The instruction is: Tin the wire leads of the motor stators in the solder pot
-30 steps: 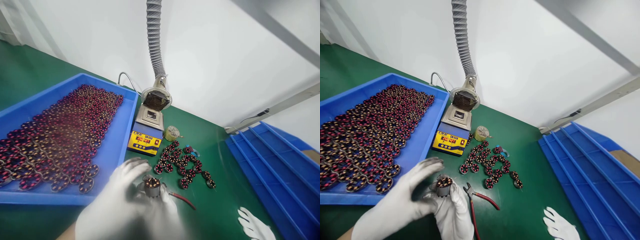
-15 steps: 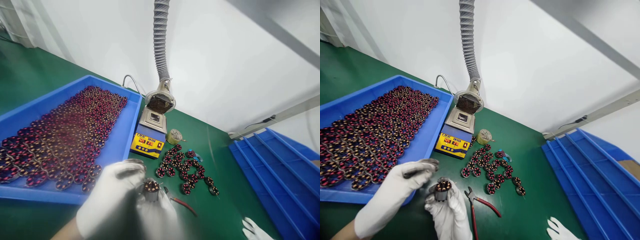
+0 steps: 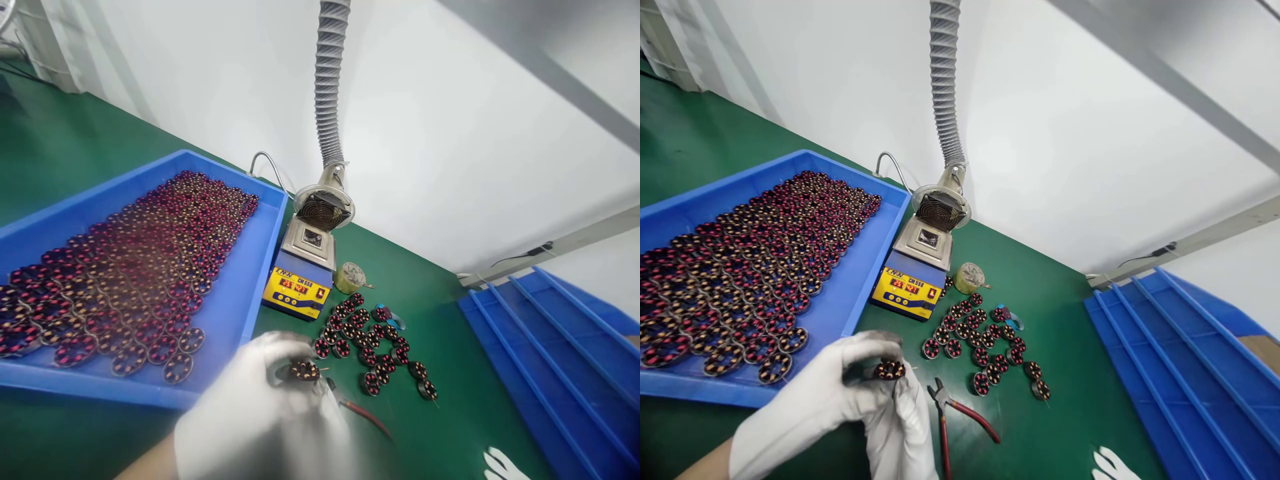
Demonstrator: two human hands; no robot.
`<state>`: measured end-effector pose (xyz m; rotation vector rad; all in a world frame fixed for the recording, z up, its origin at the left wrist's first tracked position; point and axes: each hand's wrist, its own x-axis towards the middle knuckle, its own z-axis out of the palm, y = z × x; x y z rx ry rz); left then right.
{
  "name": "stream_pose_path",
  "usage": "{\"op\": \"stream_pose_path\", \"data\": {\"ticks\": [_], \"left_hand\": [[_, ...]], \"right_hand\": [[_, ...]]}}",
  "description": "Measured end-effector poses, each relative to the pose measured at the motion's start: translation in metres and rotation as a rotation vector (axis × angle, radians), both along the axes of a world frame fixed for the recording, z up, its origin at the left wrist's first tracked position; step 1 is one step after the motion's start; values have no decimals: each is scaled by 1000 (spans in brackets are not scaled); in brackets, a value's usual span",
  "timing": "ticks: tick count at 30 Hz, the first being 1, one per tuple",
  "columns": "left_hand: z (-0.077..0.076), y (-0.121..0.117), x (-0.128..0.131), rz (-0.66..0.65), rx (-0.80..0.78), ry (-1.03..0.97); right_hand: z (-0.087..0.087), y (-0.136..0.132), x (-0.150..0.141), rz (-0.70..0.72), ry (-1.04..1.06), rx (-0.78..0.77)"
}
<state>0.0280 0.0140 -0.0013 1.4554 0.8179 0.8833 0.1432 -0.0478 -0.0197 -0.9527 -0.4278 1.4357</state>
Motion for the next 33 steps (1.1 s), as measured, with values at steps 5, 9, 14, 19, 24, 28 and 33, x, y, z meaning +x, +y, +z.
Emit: {"op": "stream_pose_path", "data": {"ticks": [5,9,14,19,24,28,33], "left_hand": [[-3,-2,5,164,213,-47],[-12,0,-10,365,135,32],[-14,-6,-7,66,396,261],[-2,0,2,-58,529,143],[4,4,6,-163,206,-221],[0,-1,5,20,-316,-482],[-1,2,-10,114,-335,-193]], "right_hand": [[1,0,-3,-3,10,-4],[4,0,-1,-9,22,-18],[9,2,-2,10,39,-28],[14,0,0,15,60,-30],[14,-1,-3,45,88,-31],[10,0,-1,72,107,-30],[-7,-1,5,83,152,-46]]}}
